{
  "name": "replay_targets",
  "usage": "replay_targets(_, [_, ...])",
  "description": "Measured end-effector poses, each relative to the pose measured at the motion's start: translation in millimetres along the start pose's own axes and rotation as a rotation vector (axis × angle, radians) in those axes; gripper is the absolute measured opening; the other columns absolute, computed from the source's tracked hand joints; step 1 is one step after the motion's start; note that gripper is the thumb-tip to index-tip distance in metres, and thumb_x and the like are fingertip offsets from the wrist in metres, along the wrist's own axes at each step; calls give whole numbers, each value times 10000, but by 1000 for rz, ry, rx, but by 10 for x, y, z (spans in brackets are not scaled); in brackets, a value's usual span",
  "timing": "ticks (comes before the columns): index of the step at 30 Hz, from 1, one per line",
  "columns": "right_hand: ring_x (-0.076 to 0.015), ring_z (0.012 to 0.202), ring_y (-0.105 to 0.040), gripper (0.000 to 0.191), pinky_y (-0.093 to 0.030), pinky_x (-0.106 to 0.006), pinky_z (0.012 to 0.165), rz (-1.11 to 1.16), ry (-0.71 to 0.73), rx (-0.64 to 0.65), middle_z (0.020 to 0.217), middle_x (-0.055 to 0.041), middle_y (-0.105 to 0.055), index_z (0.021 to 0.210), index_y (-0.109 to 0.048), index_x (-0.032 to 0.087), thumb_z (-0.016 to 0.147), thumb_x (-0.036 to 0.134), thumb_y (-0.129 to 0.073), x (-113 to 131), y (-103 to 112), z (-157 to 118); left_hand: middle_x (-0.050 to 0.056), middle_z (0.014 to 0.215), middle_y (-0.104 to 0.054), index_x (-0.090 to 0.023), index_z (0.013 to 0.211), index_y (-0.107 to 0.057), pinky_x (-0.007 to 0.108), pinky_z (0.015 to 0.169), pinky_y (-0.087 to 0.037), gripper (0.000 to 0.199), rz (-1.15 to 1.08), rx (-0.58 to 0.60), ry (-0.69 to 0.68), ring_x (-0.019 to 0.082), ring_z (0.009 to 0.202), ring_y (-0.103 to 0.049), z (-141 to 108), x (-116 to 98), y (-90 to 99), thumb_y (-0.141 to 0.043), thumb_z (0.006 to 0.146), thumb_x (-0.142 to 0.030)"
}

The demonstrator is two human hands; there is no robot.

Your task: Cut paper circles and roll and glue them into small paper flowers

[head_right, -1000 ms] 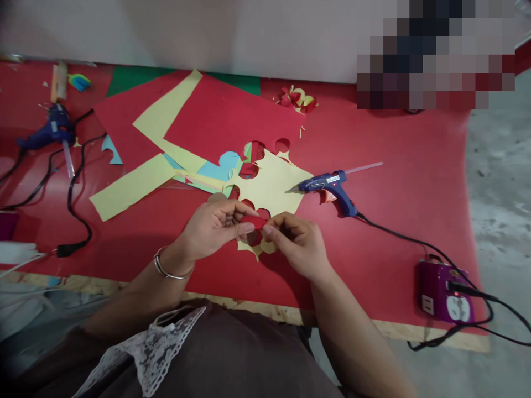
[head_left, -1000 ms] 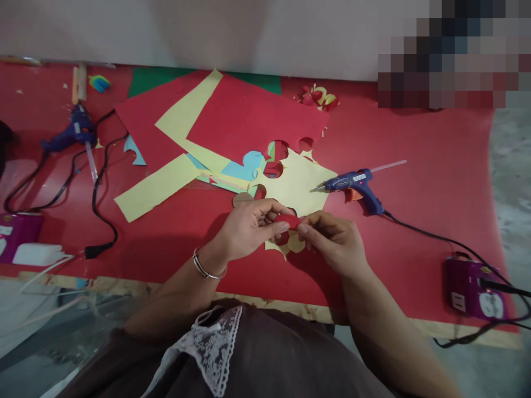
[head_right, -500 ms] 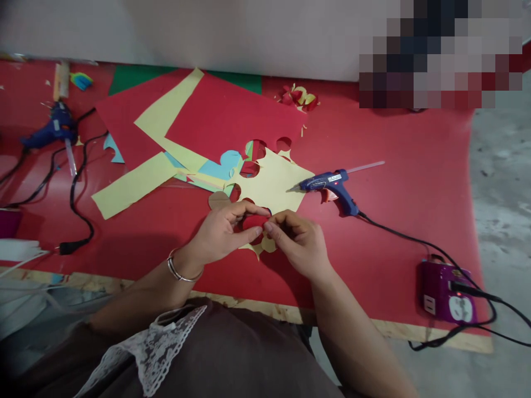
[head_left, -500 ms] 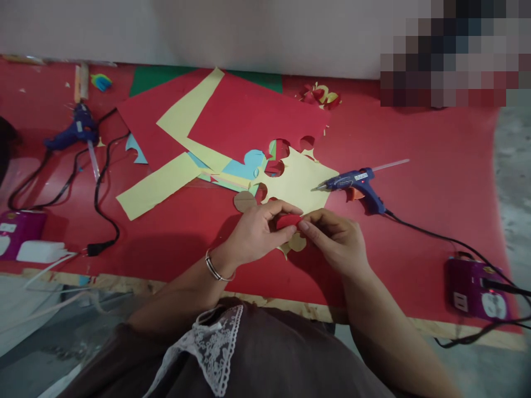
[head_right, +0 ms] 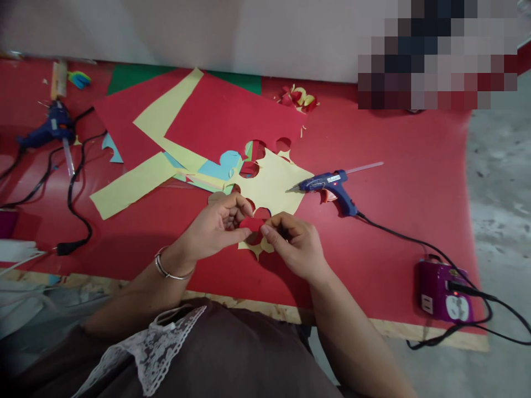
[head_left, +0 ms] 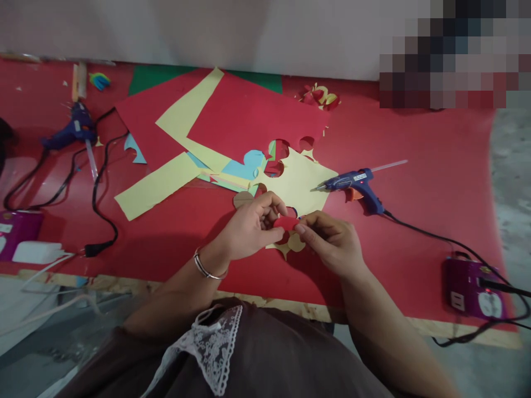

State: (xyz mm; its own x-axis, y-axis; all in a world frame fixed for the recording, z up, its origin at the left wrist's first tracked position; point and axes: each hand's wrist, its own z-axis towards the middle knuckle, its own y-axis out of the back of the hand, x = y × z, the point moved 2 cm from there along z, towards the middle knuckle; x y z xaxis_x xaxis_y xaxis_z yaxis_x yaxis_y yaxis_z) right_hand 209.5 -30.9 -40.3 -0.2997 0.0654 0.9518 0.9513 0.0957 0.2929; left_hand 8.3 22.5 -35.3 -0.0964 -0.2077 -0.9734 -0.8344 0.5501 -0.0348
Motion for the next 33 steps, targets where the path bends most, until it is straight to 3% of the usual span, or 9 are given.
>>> replay_targets(3, [-95,512,-507,277,-379,-241,490,19,-8,-14,609,32,-608,827,-705,206,986,430,-743,-4,44,-2,-27,723,-630,-192,1007,-592,253,624,-476,293,16,27,54,120,654,-597,-18,-17,169,-755,764,-203])
replay_targets(7, [-101,514,-506,291,-381,-247,488,28,-21,-9,627,22,-610,812,-687,203,983,433,-736,13,109,13,7,818,-682,-170,1041,-669,259,725,-526,253,30,-97,29,124,765,-644,-26,-89,343,-773,816,-221])
replay_targets(9, [-100,520,-500,292,-374,-247,495,4,-15,51,619,24,-602,802,-679,201,987,422,-727,35,102,23,39,910,-717,-162,1116,-708,264,769,-550,290,0,-96,13,137,850,-678,-10,-88,317,-782,853,-261])
replay_targets(11, [-100,540,-505,285,-377,-245,511,-29,9,114,626,22,-615,798,-674,201,999,401,-709,53,75,29,68,963,-746,-155,1170,-731,268,771,-564,344,-12,-18,21,155,899,-705,16,-43,226,-803,864,-294])
replay_targets(14, [-106,574,-546,255,-396,-241,532,-95,64,153,651,16,-661,805,-684,203,1008,358,-697,47,36,27,68,897,-756,-146,1111,-765,250,713,-555,295,-14,118,31,147,843,-706,48,53,84,-823,849,-268])
replay_targets(16, [-110,593,-589,213,-424,-238,544,-154,103,117,689,10,-704,836,-707,205,1006,333,-705,31,26,17,56,856,-742,-138,1054,-779,235,656,-543,247,-36,142,62,130,775,-681,56,99,42,-826,838,-250])
replay_targets(21, [-122,643,-666,51,-506,-245,588,-331,304,-126,817,-12,-769,983,-734,219,1008,260,-719,61,28,-26,29,807,-724,-134,981,-789,210,594,-534,254,-209,-11,97,105,701,-656,58,88,62,-886,784,-263])
replay_targets(25, [-160,772,-744,142,-576,-265,647,-452,542,-126,930,-47,-787,1128,-725,242,1012,171,-685,112,-44,-54,-9,734,-706,-144,935,-749,210,564,-542,314,-399,-156,132,84,595,-634,63,68,29,-924,758,-336])
replay_targets(33, [-195,861,-773,321,-623,-312,705,-637,679,-150,1016,-57,-789,1260,-725,293,989,128,-678,22,-60,-112,-33,734,-688,-162,868,-667,196,557,-556,363,-470,-119,184,72,587,-637,63,59,-71,-941,721,-348])
